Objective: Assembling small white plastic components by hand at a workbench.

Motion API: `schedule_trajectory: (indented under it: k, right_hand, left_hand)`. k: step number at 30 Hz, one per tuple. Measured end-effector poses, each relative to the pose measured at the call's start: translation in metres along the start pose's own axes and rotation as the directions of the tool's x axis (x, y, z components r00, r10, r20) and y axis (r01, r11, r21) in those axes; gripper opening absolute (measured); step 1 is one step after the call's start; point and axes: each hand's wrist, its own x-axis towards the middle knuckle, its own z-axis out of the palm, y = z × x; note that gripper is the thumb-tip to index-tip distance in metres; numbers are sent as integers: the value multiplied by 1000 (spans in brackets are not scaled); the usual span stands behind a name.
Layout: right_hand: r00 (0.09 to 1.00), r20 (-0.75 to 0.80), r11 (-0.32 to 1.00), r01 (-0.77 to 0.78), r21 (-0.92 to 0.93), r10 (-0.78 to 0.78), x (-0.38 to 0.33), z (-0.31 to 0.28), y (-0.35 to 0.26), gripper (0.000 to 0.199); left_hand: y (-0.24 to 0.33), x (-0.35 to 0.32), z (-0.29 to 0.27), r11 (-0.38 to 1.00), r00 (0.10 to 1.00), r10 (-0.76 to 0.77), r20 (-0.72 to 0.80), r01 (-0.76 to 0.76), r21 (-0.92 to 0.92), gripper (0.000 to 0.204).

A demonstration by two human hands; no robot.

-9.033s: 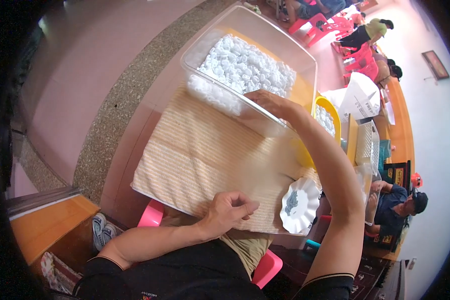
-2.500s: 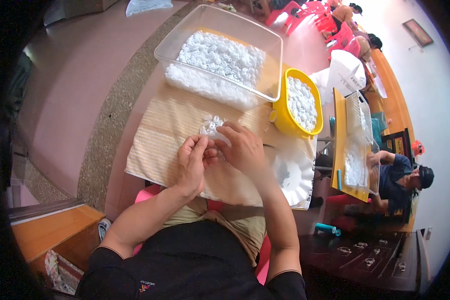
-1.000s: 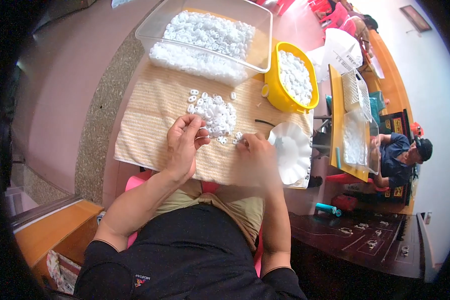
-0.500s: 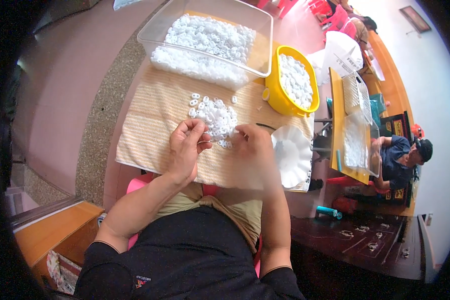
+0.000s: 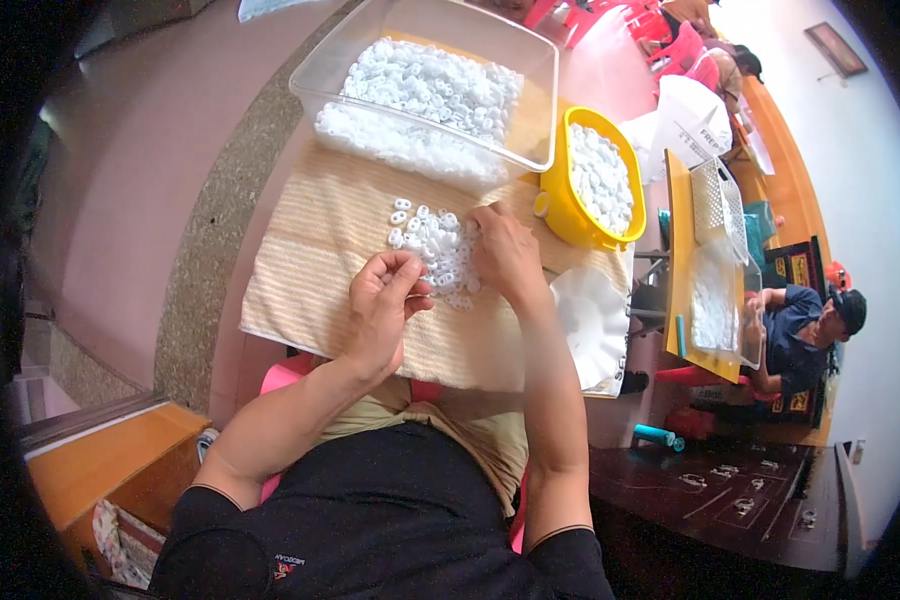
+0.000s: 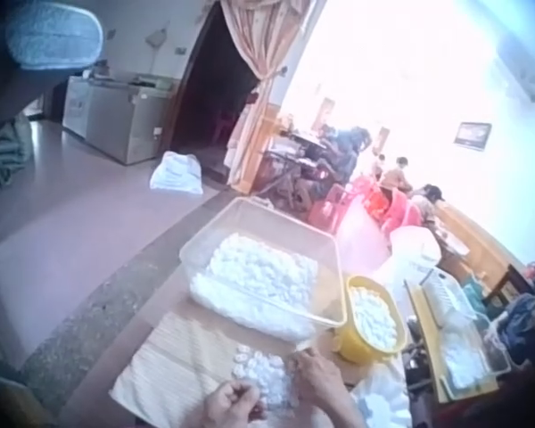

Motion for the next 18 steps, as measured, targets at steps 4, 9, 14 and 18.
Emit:
schedule_trajectory:
  k: [4, 9, 14, 18]
  right_hand:
    - [997, 69, 995, 40, 95, -47, -8, -1, 4, 34]
    - [992, 91, 985, 74, 157, -89, -22, -4, 3, 32]
    - [992, 80, 975, 75, 209, -94, -30, -11, 0, 31]
    - [999, 51, 967, -8, 257, -6, -33, -14, 3, 30]
  left_hand:
    - [-1, 2, -1, 1000, 1000, 12, 11, -12, 3, 13]
    - [-3, 1, -1, 1000, 1000, 11, 5, -11, 0, 12]
    - [-4, 1, 0, 999, 999, 31, -9, -31, 32, 14]
    - [-3, 1, -1, 999, 1000, 29, 5, -29, 24, 14]
